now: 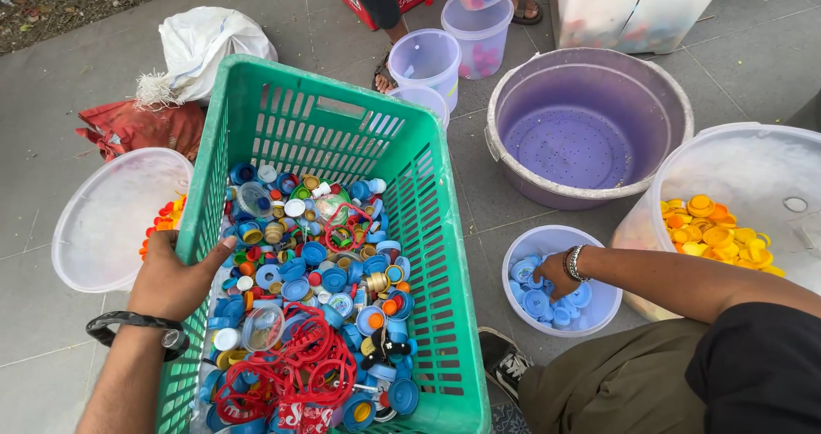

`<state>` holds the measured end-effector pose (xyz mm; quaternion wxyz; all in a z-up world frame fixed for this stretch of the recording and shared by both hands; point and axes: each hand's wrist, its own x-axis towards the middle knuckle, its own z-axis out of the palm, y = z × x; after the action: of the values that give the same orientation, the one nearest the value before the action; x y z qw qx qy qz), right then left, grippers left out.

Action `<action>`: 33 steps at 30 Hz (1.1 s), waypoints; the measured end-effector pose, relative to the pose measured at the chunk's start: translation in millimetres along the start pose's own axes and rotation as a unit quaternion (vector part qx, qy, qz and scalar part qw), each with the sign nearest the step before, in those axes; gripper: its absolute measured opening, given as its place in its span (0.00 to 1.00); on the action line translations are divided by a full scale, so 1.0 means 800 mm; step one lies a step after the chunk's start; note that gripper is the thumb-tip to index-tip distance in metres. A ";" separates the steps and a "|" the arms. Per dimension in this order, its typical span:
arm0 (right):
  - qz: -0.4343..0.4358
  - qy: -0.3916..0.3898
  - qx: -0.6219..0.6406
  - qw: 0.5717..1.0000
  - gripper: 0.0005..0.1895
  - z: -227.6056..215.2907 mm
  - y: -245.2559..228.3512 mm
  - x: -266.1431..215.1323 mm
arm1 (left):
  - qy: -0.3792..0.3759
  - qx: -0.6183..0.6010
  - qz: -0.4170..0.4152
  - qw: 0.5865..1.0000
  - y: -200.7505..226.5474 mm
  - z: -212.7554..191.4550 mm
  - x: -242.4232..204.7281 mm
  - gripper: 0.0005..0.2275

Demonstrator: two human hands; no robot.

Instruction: The person sits on the floor sorting mixed plastic bottle caps from a green basket by color, picking blue caps by hand and placing them into a small bucket beside the basket, with other buckets of sorted caps nearby.

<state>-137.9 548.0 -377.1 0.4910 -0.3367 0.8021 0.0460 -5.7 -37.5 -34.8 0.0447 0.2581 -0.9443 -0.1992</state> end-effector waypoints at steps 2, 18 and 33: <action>-0.004 0.007 -0.059 0.998 0.41 -0.001 -0.003 -0.008 | 0.014 -0.005 0.019 1.000 0.002 0.000 0.001 0.40; 0.013 -0.026 -0.080 0.996 0.35 -0.013 -0.028 -0.029 | 0.015 0.010 0.017 1.000 -0.007 0.008 0.006 0.41; 0.012 -0.037 -0.094 0.995 0.33 -0.016 -0.017 -0.022 | 0.019 0.015 0.010 1.000 -0.008 0.009 0.008 0.40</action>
<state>-134.3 541.0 -352.8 0.4857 -0.3695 0.7798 0.1394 -9.6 -43.8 -43.8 0.0602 0.2533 -0.9486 -0.1798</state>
